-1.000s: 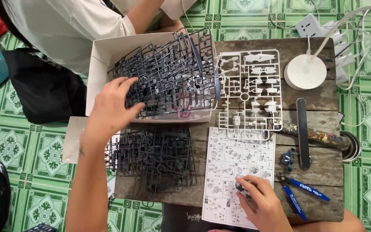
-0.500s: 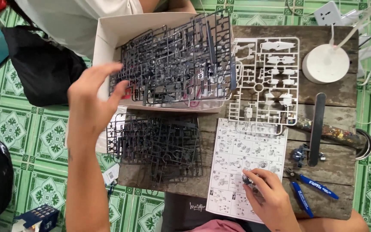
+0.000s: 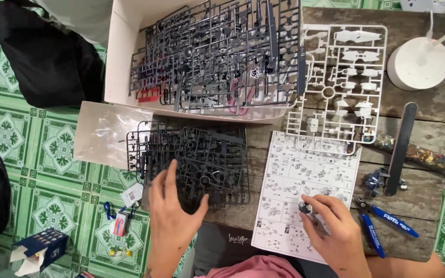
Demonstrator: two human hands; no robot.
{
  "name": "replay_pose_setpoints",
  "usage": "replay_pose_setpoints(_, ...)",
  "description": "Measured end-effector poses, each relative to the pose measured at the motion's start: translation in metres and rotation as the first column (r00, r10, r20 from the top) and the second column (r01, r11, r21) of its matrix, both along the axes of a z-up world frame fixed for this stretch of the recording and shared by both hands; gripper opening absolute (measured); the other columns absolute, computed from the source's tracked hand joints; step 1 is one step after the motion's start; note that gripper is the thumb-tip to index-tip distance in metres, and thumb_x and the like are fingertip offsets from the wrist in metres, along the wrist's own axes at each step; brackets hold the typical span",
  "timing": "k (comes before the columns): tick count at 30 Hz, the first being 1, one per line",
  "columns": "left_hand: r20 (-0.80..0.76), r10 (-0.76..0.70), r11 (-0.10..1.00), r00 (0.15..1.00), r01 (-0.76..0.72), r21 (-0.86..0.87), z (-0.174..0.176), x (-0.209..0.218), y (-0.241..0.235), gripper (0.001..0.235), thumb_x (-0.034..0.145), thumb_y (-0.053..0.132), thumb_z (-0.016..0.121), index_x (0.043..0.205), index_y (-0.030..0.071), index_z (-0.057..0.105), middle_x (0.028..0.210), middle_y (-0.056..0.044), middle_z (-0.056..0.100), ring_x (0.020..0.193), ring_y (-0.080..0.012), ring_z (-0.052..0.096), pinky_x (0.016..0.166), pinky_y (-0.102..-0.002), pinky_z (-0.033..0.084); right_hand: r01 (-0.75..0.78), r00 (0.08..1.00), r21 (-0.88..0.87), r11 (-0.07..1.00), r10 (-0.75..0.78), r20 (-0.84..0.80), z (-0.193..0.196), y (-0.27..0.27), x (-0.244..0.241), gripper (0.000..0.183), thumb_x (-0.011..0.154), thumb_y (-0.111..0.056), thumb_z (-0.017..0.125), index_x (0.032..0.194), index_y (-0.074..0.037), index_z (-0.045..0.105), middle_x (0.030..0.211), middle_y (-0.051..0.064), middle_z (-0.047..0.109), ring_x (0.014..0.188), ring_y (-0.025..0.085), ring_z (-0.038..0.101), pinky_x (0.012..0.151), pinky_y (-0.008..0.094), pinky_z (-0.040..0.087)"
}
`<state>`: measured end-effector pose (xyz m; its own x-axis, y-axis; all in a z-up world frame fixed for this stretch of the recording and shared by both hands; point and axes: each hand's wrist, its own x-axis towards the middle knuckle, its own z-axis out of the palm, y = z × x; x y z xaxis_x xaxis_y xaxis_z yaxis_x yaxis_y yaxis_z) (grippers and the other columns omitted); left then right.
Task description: Assembling a plastic model kit by cutting parts from sprues with nippers and snapping them together while following instructions.
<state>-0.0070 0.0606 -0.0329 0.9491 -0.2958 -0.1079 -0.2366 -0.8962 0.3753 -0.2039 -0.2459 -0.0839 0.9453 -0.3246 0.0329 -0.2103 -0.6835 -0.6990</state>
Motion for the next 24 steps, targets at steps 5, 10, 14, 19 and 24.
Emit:
replay_pose_setpoints(5, 0.025, 0.067, 0.974, 0.997, -0.06, -0.217, 0.004, -0.002, 0.003, 0.098, 0.086, 0.022, 0.092, 0.172, 0.019, 0.045, 0.158, -0.016, 0.054, 0.142, -0.0383, 0.053, 0.115, -0.062, 0.054, 0.007, 1.0, -0.038, 0.999, -0.007, 0.015, 0.004, 0.002, 0.001, 0.04, 0.097, -0.015, 0.082, 0.137, -0.01, 0.079, 0.12, 0.009, 0.074, 0.091, 0.02, 0.071, 0.087, 0.04, 0.065)
replay_pose_setpoints(10, 0.178, -0.107, 0.956, 0.978, 0.15, -0.253, 0.013, -0.012, -0.004, 0.087, 0.089, 0.028, 0.089, 0.166, 0.015, 0.05, 0.162, -0.012, 0.058, 0.144, -0.0335, 0.052, 0.118, -0.055, 0.052, 0.007, 0.999, -0.045, 0.999, -0.005, 0.034, 0.001, 0.001, -0.001, 0.042, 0.096, -0.013, 0.084, 0.138, -0.01, 0.078, 0.121, 0.01, 0.075, 0.103, 0.024, 0.074, 0.094, 0.043, 0.068)
replay_pose_setpoints(14, 0.011, -0.341, 0.859, 0.94, 0.316, -0.404, 0.014, -0.039, -0.029, 0.082, 0.09, 0.027, 0.091, 0.163, 0.014, 0.054, 0.167, -0.01, 0.057, 0.146, -0.0332, 0.051, 0.126, -0.062, 0.047, 0.069, 0.996, -0.014, 0.998, -0.068, 0.064, 0.011, 0.002, 0.0, 0.04, 0.097, -0.009, 0.081, 0.137, -0.007, 0.079, 0.132, 0.014, 0.07, 0.096, 0.021, 0.074, 0.078, 0.034, 0.069)
replay_pose_setpoints(19, 0.068, -0.466, 0.752, 0.882, 0.436, -0.495, -0.015, -0.072, -0.053, 0.076, 0.094, 0.024, 0.091, 0.16, 0.015, 0.055, 0.168, -0.012, 0.057, 0.138, -0.036, 0.055, 0.121, -0.057, 0.055, 0.138, 0.929, 0.794, 0.592, -0.355, 0.103, -0.006, 0.002, -0.042, 0.043, 0.114, -0.016, 0.053, 0.146, 0.012, 0.063, 0.132, 0.031, 0.072, 0.087, 0.032, 0.068, 0.069, 0.042, 0.056)
replay_pose_setpoints(24, 0.053, -0.653, 0.592, 0.755, 0.553, -0.587, 0.004, -0.052, -0.049, 0.076, 0.102, 0.036, 0.088, 0.163, 0.011, 0.052, 0.172, -0.019, 0.05, 0.142, -0.0397, 0.054, 0.125, -0.06, 0.055, 0.276, 0.919, 0.83, 0.484, -0.385, -0.081, -0.034, 0.0, -0.072, 0.051, 0.107, -0.007, 0.062, 0.154, 0.014, 0.059, 0.106, 0.025, 0.08, 0.08, 0.034, 0.072, 0.089, 0.054, 0.069)
